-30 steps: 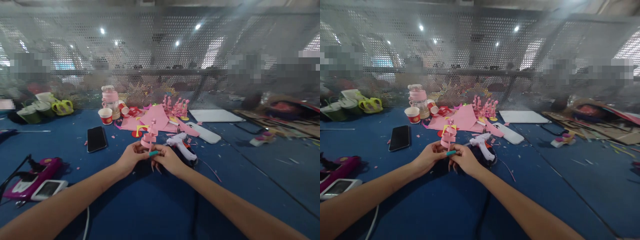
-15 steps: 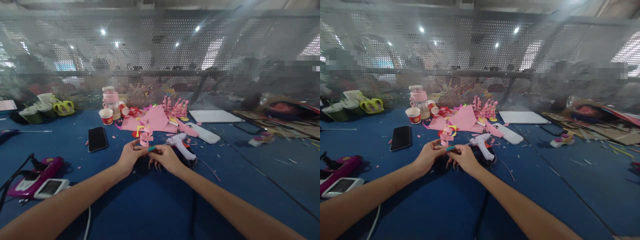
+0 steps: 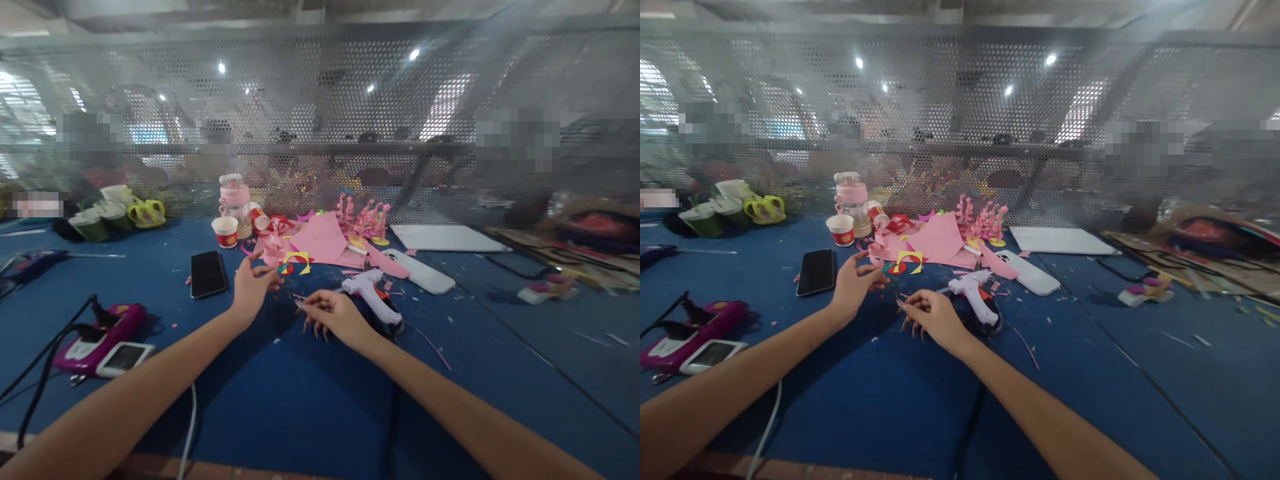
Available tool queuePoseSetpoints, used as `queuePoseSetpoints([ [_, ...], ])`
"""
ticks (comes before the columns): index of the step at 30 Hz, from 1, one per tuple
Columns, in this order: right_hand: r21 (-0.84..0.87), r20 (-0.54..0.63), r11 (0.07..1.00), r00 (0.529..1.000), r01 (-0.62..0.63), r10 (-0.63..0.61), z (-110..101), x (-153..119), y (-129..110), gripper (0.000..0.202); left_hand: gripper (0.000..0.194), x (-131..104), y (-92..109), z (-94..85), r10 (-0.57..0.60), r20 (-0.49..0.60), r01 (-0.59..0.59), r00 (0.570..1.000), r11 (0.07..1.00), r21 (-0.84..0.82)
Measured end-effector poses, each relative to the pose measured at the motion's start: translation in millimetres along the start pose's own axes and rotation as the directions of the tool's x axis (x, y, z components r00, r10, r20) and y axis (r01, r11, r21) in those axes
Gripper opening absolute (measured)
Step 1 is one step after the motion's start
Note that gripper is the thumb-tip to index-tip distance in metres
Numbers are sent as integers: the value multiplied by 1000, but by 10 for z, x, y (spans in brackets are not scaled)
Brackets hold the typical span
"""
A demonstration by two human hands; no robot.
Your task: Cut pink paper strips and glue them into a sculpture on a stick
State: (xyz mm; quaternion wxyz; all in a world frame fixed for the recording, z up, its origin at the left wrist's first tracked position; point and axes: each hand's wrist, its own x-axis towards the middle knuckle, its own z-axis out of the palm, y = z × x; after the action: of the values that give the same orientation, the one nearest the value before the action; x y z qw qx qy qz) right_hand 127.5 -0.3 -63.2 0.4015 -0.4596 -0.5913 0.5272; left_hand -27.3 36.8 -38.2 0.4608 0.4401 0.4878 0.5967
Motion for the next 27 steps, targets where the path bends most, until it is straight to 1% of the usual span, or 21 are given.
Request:
queuePoseSetpoints([
  [3,16,-16,1000,1000,-7,7,-2,0,-2,28,45,14,-16,-8,27,-4,-27,1000,1000,13],
  [5,65,-49,998,999,-1,4,-9,-4,-24,31,43,25,-29,-15,31,-10,-31,999,999,11],
  [7,124,-119,991,992,45,-30,-26,-10,-51,34,42,32,-33,-21,19,-25,-18,1000,1000,4],
  [9,138,-236,981,967,135,-100,-53,-18,-70,37,42,24,-30,-21,-5,-39,5,999,1000,-2],
  [10,106,-298,976,942,192,-153,-67,-23,-73,37,42,13,-27,-18,-17,-40,17,999,1000,-4],
  [12,-47,-383,954,876,298,-292,-88,-33,-69,35,42,-25,-22,-6,-39,-13,39,999,999,-13],
  [14,-249,-383,896,812,367,-439,-97,-44,-52,35,42,-76,-20,10,-56,47,57,997,998,-25],
  [15,-332,-359,862,793,383,-491,-98,-48,-41,34,42,-100,-22,16,-66,77,68,995,997,-29],
  [17,-441,-311,808,779,389,-545,-101,-50,-24,33,42,-140,-28,25,-81,135,86,987,996,-32],
  [19,-523,-269,765,778,377,-567,-115,-47,-22,28,43,-161,-35,26,-89,172,96,981,995,-33],
  [21,-631,-218,696,782,344,-584,-139,-48,-45,18,42,-165,-38,22,-90,183,99,979,994,-37],
  [23,-778,-187,577,785,249,-591,-162,-64,-92,11,40,-163,-36,17,-93,176,101,980,994,-38],
  [24,-851,-202,501,784,155,-587,-172,-79,-121,10,40,-163,-33,15,-100,168,107,981,994,-30],
  [25,-907,-245,420,778,27,-579,-181,-98,-148,11,41,-166,-28,15,-111,160,115,981,993,-17],
  [27,-926,-373,272,748,-262,-548,-202,-141,-189,26,43,-175,-18,18,-129,147,128,981,992,15],
])
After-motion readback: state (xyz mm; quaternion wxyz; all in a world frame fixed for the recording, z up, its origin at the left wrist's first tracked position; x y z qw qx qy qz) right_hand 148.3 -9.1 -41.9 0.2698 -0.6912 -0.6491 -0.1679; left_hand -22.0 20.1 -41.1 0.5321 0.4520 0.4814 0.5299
